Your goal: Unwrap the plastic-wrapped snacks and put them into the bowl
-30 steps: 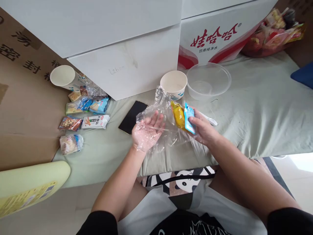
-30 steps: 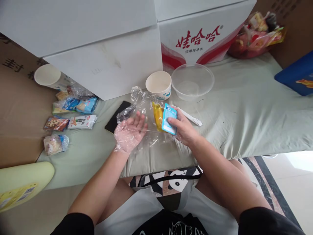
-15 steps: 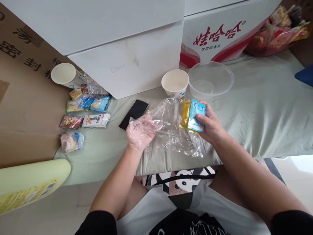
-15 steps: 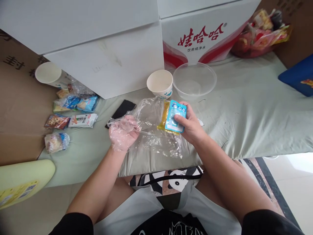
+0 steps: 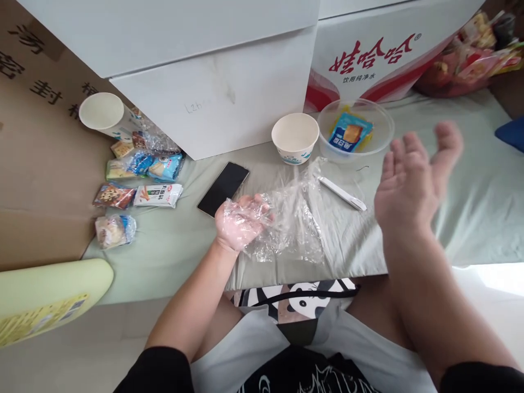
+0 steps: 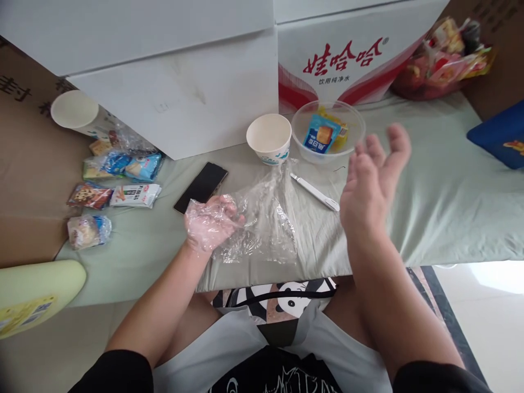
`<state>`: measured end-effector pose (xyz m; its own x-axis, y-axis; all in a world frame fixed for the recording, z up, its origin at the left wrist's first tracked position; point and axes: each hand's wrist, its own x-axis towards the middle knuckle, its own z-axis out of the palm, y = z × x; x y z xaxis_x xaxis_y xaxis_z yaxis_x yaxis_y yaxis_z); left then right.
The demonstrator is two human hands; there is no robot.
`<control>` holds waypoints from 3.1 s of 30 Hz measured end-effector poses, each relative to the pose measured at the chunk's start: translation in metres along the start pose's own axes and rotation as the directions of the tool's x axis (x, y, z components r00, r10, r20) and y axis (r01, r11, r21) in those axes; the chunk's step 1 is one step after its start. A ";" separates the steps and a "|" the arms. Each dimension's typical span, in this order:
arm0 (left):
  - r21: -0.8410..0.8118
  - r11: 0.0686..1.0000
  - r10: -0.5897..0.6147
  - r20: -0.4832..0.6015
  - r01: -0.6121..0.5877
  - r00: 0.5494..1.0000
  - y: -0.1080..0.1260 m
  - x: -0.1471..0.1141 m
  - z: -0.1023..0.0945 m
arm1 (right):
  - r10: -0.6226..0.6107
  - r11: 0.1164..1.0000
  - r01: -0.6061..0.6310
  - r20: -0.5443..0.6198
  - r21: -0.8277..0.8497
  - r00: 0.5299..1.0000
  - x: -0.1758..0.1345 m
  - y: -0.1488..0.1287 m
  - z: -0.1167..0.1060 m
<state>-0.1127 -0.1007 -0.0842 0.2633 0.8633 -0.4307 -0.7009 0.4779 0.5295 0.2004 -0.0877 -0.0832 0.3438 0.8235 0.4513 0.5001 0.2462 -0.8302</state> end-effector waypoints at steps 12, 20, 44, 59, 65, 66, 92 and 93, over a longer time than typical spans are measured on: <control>-0.042 0.997 -0.066 -0.039 0.064 0.997 -0.002 -0.005 -0.007 | 0.181 0.929 -0.339 0.620 0.146 0.763 -0.071 -0.016 0.056; -0.010 0.999 0.032 -0.258 -0.036 0.966 -0.001 -0.010 -0.029 | 0.260 0.626 -0.751 0.853 0.208 0.453 -0.083 -0.043 0.055; 0.759 0.563 0.506 -0.002 -0.329 0.862 0.008 0.011 -0.020 | 0.644 0.610 -0.737 0.360 0.292 0.675 -0.052 -0.045 0.046; 0.382 0.924 0.091 -0.286 0.026 0.954 0.039 0.004 -0.008 | 0.403 0.785 -0.476 0.255 0.397 0.879 -0.063 -0.042 0.037; 0.619 0.700 0.417 0.050 -0.356 0.908 0.032 -0.001 -0.018 | 0.471 0.716 -0.554 0.293 0.425 0.832 -0.058 -0.042 0.035; 0.660 0.660 0.399 0.098 -0.360 0.912 0.031 -0.002 -0.019 | 0.468 0.722 -0.550 0.288 0.420 0.835 -0.058 -0.042 0.035; 0.561 0.636 0.631 0.018 -0.530 0.776 0.029 0.000 -0.015 | 0.270 0.958 -0.276 0.543 -0.073 0.795 -0.056 -0.028 0.027; 0.562 0.624 0.648 0.017 -0.543 0.761 0.030 0.000 -0.015 | 0.257 0.966 -0.218 0.566 -0.136 0.783 -0.056 -0.027 0.026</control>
<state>-0.1437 -0.0887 -0.0797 -0.2431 0.9696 0.0276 -0.2075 -0.0798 0.9750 0.1468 -0.1268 -0.0941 -0.0524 0.9976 -0.0448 0.5164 -0.0113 -0.8563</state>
